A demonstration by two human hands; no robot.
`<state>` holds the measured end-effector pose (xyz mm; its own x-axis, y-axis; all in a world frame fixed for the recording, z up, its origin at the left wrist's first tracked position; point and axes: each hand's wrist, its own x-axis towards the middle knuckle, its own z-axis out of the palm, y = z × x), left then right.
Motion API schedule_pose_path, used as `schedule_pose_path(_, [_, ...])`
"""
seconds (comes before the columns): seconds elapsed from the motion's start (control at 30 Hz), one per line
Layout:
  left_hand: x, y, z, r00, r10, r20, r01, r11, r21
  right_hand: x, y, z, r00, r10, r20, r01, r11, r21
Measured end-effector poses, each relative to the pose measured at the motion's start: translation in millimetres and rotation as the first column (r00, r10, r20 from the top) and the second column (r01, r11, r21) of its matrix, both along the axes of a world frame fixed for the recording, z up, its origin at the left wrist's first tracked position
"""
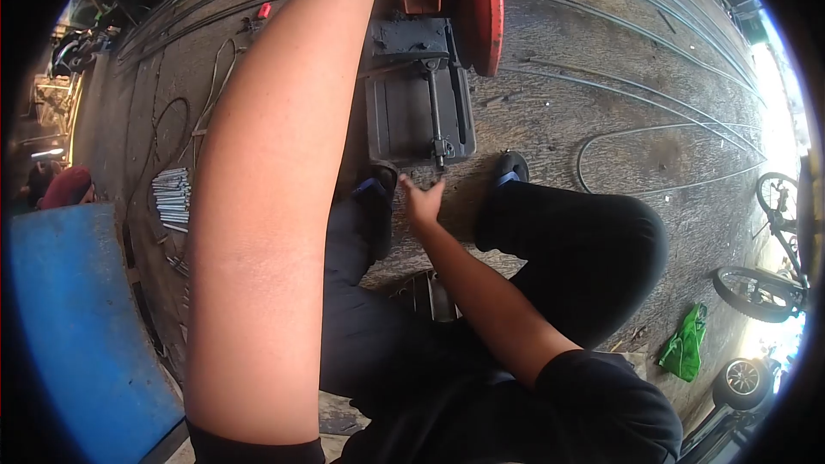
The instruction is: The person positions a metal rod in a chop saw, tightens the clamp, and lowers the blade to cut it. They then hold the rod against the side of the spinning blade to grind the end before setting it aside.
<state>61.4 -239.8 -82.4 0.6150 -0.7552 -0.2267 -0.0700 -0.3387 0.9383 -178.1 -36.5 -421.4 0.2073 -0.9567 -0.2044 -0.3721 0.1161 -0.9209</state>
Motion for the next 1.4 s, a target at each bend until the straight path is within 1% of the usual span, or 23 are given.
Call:
schedule_pose_path(0.07, [-4.7,2.2,4.1,0.999,0.025,0.025,-0.025,1.0,0.016,5.2,-25.6,3.3,0.891,-0.34,0.299,0.283,0.934,0.22])
schedule_pose_path(0.13, [-8.4,4.2,4.3,0.998,0.041,0.051,-0.043,0.998,0.039,-2.7,-53.2,-8.6,0.966,-0.246,0.078,0.199,0.901,0.385])
schedule_pose_path(0.17, [-9.2,4.7,4.5,0.997,0.055,0.051,-0.056,0.998,0.018,-3.6,-60.8,-15.2,0.946,-0.291,0.143,0.202,0.874,0.442])
schedule_pose_path(0.27, [-10.5,7.3,5.5,0.997,0.055,0.059,-0.054,0.998,-0.015,-11.1,-56.5,4.0,0.956,-0.277,0.099,0.255,0.948,0.19])
schedule_pose_path(0.3, [-10.1,9.7,6.0,0.997,0.037,0.069,-0.035,0.999,-0.025,-20.3,-32.8,7.8,0.995,0.056,0.088,-0.063,0.995,0.083])
schedule_pose_path(0.33, [-3.4,14.9,-2.7,0.996,0.047,0.071,-0.045,0.999,-0.031,-26.7,-2.6,13.0,0.922,0.384,0.045,-0.383,0.924,-0.023])
schedule_pose_path(0.37, [9.2,24.8,-21.7,0.961,0.097,0.26,-0.11,0.993,0.034,-26.1,21.7,31.4,0.816,0.572,0.081,-0.575,0.818,0.008])
schedule_pose_path(0.4, [22.1,35.9,-32.8,0.889,0.123,0.44,-0.182,0.979,0.095,-23.0,35.9,52.5,0.674,0.728,0.125,-0.736,0.676,0.036])
schedule_pose_path(0.43, [-4.7,78.1,35.5,0.775,-0.165,0.61,-0.096,0.923,0.373,-13.3,33.4,56.6,0.672,0.729,0.13,-0.738,0.674,0.035])
schedule_pose_path(0.5, [34.5,124.8,-15.6,0.396,-0.004,0.918,-0.064,0.997,0.032,17.2,20.9,58.3,0.809,0.55,0.207,-0.581,0.801,0.146])
schedule_pose_path(0.57, [49.9,177.0,-51.7,0.536,-0.137,0.833,-0.2,0.938,0.283,38.6,-16.6,95.1,0.812,0.458,0.361,-0.566,0.768,0.299])
schedule_pose_path(0.6, [87.2,205.7,-123.6,0.612,-0.008,0.791,-0.275,0.935,0.222,53.6,-26.8,71.1,0.824,0.528,0.206,-0.551,0.831,0.078])
schedule_pose_path(0.63, [77.7,223.4,-139.2,0.858,0.043,0.512,-0.223,0.929,0.295,66.6,-40.5,74.2,0.831,0.548,0.094,-0.555,0.828,0.077])
schedule_pose_path(0.7, [80.0,248.1,-207.1,0.962,0.225,0.153,-0.263,0.912,0.314,100.3,-61.6,53.3,0.869,0.439,0.23,-0.495,0.787,0.369])
schedule_pose_path(0.8, [85.5,250.4,-304.9,0.731,0.47,-0.495,-0.395,0.883,0.254,143.0,-80.0,50.6,0.885,0.169,0.433,-0.426,0.668,0.609])
schedule_pose_path(0.83, [91.8,245.7,-342.2,0.568,0.497,-0.656,-0.458,0.853,0.25,155.0,-84.8,41.6,0.874,0.243,0.421,-0.469,0.652,0.596])
schedule_pose_path(0.93, [105.5,213.5,-399.3,0.192,0.553,-0.811,-0.613,0.713,0.34,180.2,-86.0,34.4,0.887,0.23,0.401,-0.448,0.637,0.627])
schedule_pose_path(0.97, [109.4,208.0,-405.5,0.181,0.555,-0.812,-0.622,0.705,0.342,184.6,-85.1,40.7,0.892,0.231,0.388,-0.442,0.624,0.645])
schedule_pose_path(1.03, [109.6,200.0,-412.1,0.158,0.281,-0.947,-0.777,0.627,0.056,188.9,-84.8,28.7,0.878,0.291,0.38,-0.474,0.643,0.601])
schedule_pose_path(1.17, [109.9,182.2,-395.2,0.048,0.398,-0.916,-0.931,0.351,0.103,184.2,-71.8,38.9,0.85,0.308,0.427,-0.519,0.631,0.577])
schedule_pose_path(1.27, [128.8,202.8,-375.9,0.104,0.483,-0.869,-0.959,0.279,0.04,172.6,-66.8,44.5,0.828,0.374,0.418,-0.558,0.628,0.543])
schedule_pose_path(1.33, [140.5,233.5,-354.9,0.29,0.506,-0.812,-0.931,0.347,-0.116,168.5,-66.1,58.2,0.809,0.426,0.405,-0.585,0.646,0.49])
schedule_pose_path(1.4, [148.5,261.8,-328.4,0.409,0.639,-0.652,-0.903,0.389,-0.185,164.1,-64.9,92.4,0.729,0.668,0.151,-0.68,0.732,0.041])
